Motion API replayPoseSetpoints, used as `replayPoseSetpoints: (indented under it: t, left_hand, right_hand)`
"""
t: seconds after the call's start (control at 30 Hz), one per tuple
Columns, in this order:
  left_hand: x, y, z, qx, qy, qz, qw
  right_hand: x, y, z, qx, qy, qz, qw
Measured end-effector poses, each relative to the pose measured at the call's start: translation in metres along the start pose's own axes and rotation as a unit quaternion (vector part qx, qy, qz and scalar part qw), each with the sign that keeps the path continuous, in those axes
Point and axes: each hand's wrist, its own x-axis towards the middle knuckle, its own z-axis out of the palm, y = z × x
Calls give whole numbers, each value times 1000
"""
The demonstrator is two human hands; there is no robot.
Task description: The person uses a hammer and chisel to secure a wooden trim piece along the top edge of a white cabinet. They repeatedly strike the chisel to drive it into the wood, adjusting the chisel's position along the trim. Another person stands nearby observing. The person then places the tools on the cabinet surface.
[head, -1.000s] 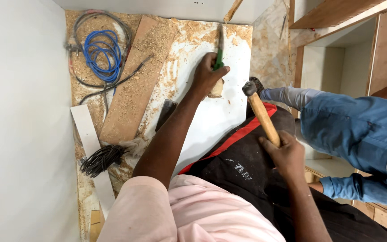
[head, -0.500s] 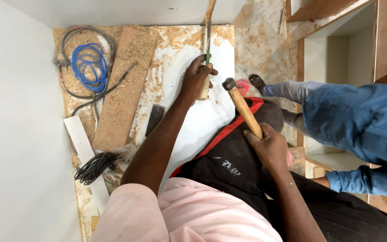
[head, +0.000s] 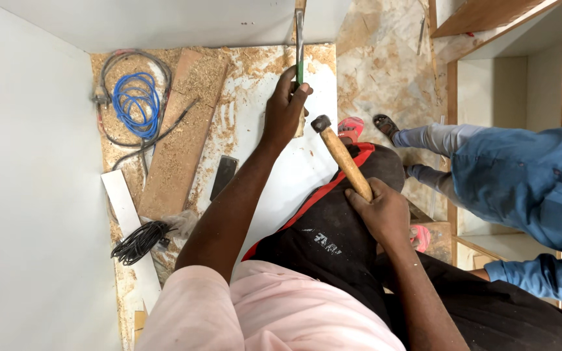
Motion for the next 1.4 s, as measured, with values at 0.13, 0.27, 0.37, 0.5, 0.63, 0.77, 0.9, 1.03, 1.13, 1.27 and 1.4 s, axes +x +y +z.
replayPoseSetpoints:
  t: [0.13,0.27,0.37,0.5,0.63,0.77,0.9,1.03,1.13,1.27,1.4]
  left_hand:
    - [-7,10,8,47,32,15,998]
    - [-3,23,16,60,47,27,997]
    - [1,33,19,85,55,12,995]
    - [-4,43,16,139,80,106,981]
    - [1,50,15,119,88,134,980]
    - [9,50,14,42,43,29,998]
    - [13,24,15,39,51,59,996]
    - [7,-10,21,-46,38,-17,998]
    - [6,-35,29,-109,43,-51,992]
    - [6,-39,24,-69,42,17,997]
    - [-8,-12,6,-19,37,-78,996]
  right_hand:
    - [1,0,-1,-6,2,-21,1000]
    - [2,0,1,-13,4,-22,1000]
    - [1,-2,1,-20,-1,-8,1000]
    - [3,-4,2,-15,4,-18,1000]
    - [3,-4,3,-10,-11,-2,1000]
    - [7,-9,2,8,-4,-5,1000]
    - [3,-9,2,-21,-19,8,1000]
    - [4,-9,2,-8,-21,30,999]
    - [3,-2,4,2,-16,32,999]
    - [2,-4,5,-17,-13,33,999]
    - [-3,-5,2,15,11,-13,1000]
